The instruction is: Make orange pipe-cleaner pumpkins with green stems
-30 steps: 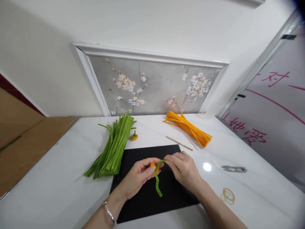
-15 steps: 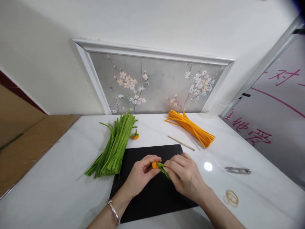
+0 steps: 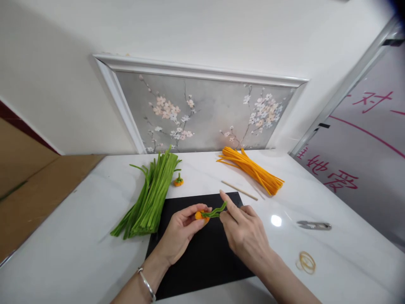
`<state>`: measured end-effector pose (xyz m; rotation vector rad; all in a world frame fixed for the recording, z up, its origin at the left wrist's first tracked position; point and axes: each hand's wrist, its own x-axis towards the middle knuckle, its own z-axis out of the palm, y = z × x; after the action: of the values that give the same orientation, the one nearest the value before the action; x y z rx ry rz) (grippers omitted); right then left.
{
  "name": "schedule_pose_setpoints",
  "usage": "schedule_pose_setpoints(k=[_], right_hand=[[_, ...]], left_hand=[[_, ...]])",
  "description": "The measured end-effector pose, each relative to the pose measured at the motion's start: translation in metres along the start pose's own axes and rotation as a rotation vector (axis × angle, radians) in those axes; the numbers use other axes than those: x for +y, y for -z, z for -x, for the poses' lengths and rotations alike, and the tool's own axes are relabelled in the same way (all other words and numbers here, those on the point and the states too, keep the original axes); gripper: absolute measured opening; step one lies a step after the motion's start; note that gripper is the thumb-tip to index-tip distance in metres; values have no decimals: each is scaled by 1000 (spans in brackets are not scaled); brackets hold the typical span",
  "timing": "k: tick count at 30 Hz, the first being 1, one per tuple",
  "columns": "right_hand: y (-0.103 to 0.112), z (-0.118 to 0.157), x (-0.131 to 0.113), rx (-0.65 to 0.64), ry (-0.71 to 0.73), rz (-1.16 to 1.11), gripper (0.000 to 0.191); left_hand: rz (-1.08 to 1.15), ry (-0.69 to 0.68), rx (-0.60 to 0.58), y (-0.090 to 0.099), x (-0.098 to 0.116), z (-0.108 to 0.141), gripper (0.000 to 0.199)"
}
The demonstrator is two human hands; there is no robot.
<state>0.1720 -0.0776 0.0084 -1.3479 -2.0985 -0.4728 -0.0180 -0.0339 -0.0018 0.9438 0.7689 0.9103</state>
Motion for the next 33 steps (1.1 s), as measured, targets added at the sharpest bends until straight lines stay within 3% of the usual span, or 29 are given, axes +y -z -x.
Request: schedule_pose_setpoints(k=[4, 9, 20, 25, 27, 33], right_hand=[[1, 0, 8, 109, -11, 21, 28], [1, 0, 11, 138, -2, -23, 29], [-1, -2, 15, 162, -10, -212, 25], [-3, -4, 4, -79, -109, -375, 11], [-6, -4, -3, -119, -181, -443, 10], [-12, -2, -11, 26, -284, -567, 19]], left_hand=[[0, 62, -53, -2, 0, 3, 28], [-11, 116, -103, -5, 3, 7, 24], [-102, -182, -43, -9, 0, 3, 16], [-386, -300, 42, -8, -2, 3, 16], [-497, -329, 42, -8, -3, 3, 17], [-630, -298, 31, -9, -10, 3, 20]])
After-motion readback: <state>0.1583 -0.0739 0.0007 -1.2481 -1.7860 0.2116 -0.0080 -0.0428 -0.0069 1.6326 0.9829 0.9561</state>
